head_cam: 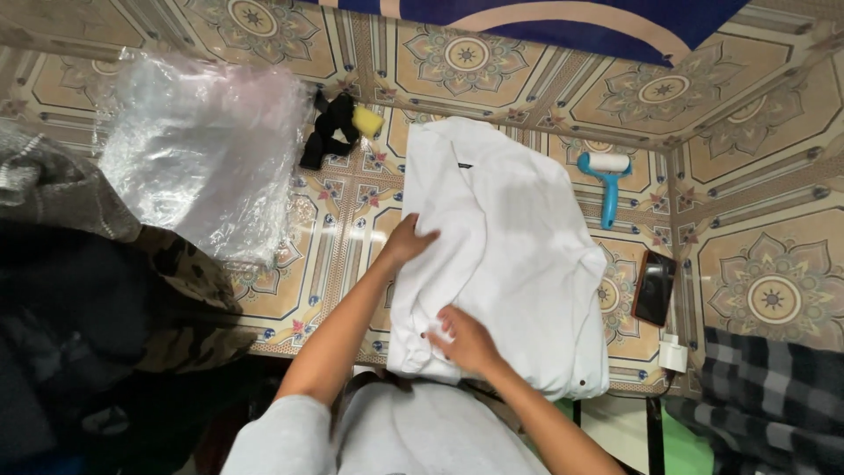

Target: The person uses a lint roller to remove lint from a white shirt laid on a table, then folds the shirt into a compact rectangle. The person repeatedly rolls the shirt's body and sleeves, smooths the fabric, and performs multiple folds to complete the task.

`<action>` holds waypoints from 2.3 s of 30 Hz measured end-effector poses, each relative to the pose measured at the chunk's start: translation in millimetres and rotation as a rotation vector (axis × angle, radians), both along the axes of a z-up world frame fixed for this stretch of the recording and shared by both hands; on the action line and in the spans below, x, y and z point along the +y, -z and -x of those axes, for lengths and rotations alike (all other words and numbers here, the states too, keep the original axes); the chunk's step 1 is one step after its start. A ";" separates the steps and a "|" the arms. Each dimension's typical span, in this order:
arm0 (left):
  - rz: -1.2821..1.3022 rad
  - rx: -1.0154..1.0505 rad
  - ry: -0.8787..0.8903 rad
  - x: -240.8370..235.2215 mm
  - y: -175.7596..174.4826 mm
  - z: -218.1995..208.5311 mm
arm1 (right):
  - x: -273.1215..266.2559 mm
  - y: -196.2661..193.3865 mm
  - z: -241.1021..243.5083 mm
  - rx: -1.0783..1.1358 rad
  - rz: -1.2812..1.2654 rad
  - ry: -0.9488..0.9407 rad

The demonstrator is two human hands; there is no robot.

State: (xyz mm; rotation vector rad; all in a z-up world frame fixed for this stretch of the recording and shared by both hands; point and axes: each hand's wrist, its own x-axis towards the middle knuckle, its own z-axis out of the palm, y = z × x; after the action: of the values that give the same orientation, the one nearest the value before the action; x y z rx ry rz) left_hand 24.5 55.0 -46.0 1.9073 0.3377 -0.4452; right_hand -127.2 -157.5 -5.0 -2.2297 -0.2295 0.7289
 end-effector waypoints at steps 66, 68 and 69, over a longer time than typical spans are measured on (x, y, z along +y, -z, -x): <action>-0.087 -0.107 -0.137 -5.1 113.7 -173.1 | -64.0 73.9 -45.7 0.544 -0.248 0.356; -0.121 -0.117 -0.128 -3.6 124.0 -190.1 | -65.5 91.8 -61.9 0.511 -0.288 0.477; -0.156 -0.126 -0.123 -3.6 129.1 -198.7 | -67.2 100.2 -70.3 0.479 -0.326 0.595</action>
State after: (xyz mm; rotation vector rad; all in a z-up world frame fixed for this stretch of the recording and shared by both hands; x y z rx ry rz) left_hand 223.2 51.5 -175.1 2.0417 0.4141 -0.2211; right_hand -56.9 -224.7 -105.2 -1.6261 0.4974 0.7913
